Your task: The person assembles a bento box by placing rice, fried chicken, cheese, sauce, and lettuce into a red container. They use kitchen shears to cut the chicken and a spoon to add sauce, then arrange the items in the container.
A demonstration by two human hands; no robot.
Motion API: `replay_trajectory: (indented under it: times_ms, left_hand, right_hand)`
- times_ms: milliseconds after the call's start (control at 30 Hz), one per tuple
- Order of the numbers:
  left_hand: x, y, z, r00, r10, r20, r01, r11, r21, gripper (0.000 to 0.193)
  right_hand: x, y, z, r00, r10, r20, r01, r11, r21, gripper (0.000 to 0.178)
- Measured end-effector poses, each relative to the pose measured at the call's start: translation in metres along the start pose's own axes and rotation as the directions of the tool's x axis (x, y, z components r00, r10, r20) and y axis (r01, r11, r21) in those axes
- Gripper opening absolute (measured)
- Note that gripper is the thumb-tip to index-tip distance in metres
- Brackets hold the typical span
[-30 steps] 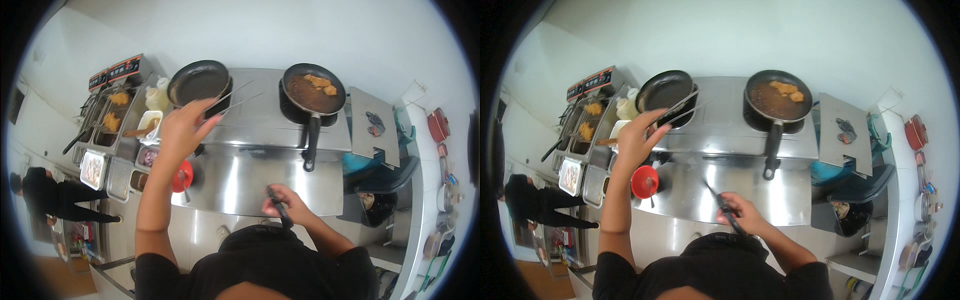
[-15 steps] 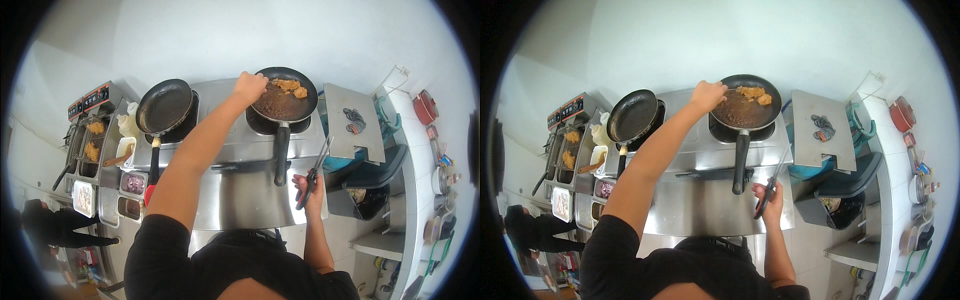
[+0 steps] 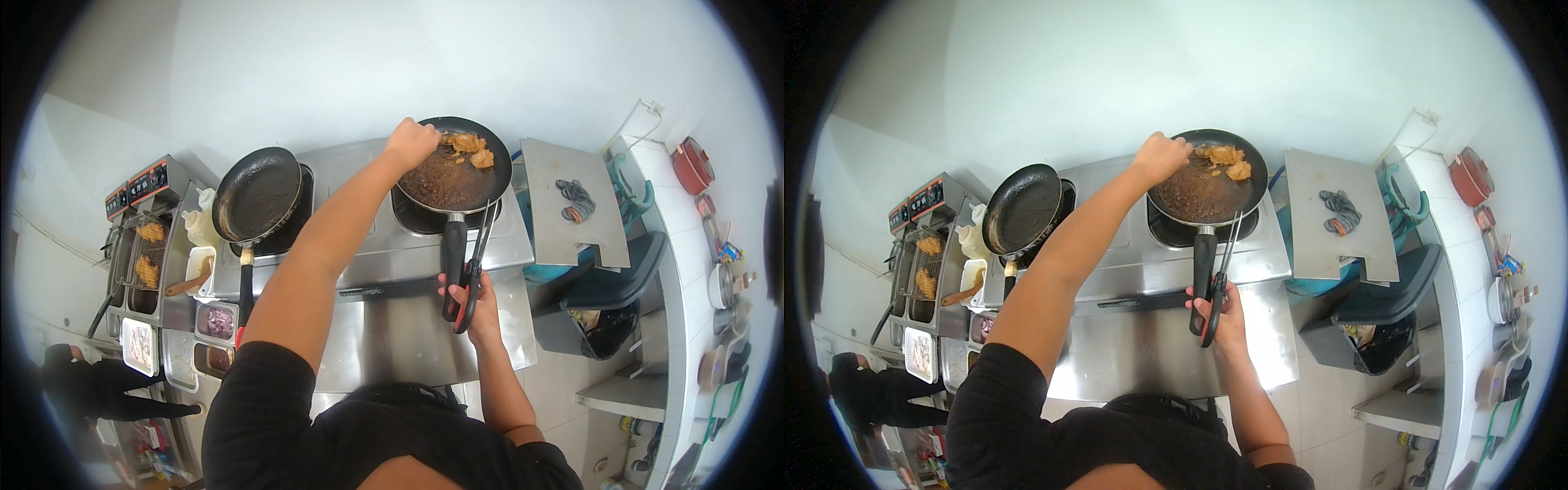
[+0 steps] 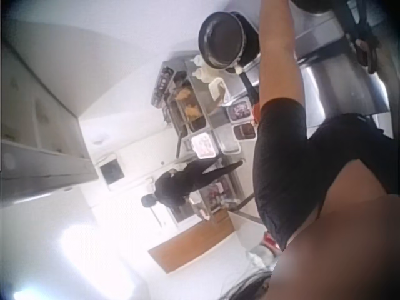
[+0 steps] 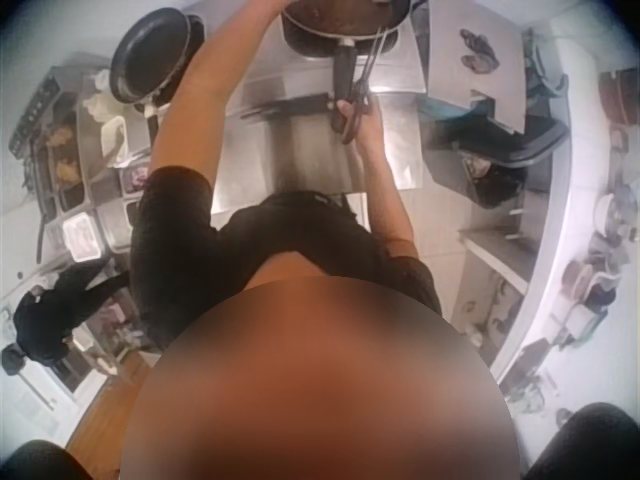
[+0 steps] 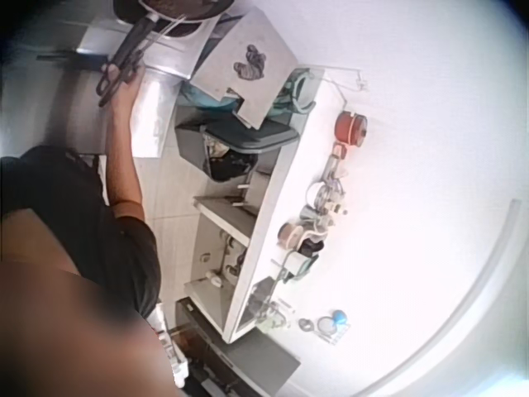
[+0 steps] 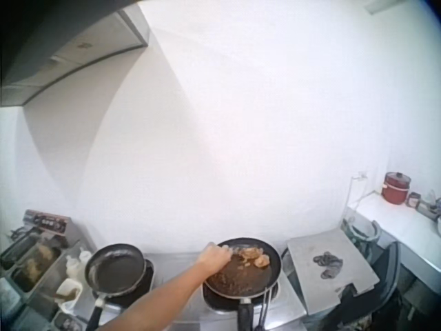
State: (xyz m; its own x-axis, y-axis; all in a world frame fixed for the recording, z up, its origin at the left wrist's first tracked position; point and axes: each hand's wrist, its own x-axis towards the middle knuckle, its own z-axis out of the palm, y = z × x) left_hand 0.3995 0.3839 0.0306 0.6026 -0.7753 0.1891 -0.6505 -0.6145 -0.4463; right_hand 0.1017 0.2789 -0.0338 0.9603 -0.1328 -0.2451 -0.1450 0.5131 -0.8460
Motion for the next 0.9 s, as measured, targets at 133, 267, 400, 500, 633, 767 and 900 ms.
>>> replay_trajectory:
  times_ms: [133,267,400,500,633,767,900]
  left_hand:
    - [0.002,-0.006,0.011,0.998,0.05,-0.048,-0.051,0.999,-0.018,0.02]
    - [-0.003,-0.01,0.014,0.995,0.066,-0.068,-0.068,0.998,-0.017,0.021]
    - [-0.015,-0.012,0.008,0.989,0.076,-0.126,-0.085,0.994,-0.066,0.021]
    - [-0.025,-0.008,0.0,0.995,0.059,-0.08,-0.066,0.993,-0.095,0.021]
    - [-0.049,-0.001,-0.011,0.996,0.077,-0.041,-0.081,0.992,-0.098,0.02]
    - [-0.073,0.003,-0.023,0.999,0.046,-0.02,-0.048,0.99,-0.132,0.021]
    - [-0.088,0.005,-0.037,0.999,-0.023,-0.037,0.016,0.983,-0.181,0.019]
  right_hand:
    - [0.001,-0.007,-0.001,0.999,0.049,-0.001,-0.049,0.999,0.018,0.045]
    - [-0.001,-0.01,-0.003,0.998,0.055,0.005,-0.055,0.998,0.02,0.047]
    - [-0.008,-0.011,-0.002,0.999,0.046,0.019,-0.046,0.999,0.005,0.047]
    - [-0.019,-0.014,-0.004,0.999,0.046,0.018,-0.046,0.999,-0.022,0.048]
    - [-0.035,-0.016,-0.007,0.997,0.079,-0.002,-0.079,0.995,-0.06,0.048]
    - [-0.048,-0.018,-0.007,0.997,0.067,0.034,-0.064,0.996,-0.064,0.047]
    - [-0.051,-0.023,-0.007,0.996,0.084,0.025,-0.083,0.995,-0.049,0.047]
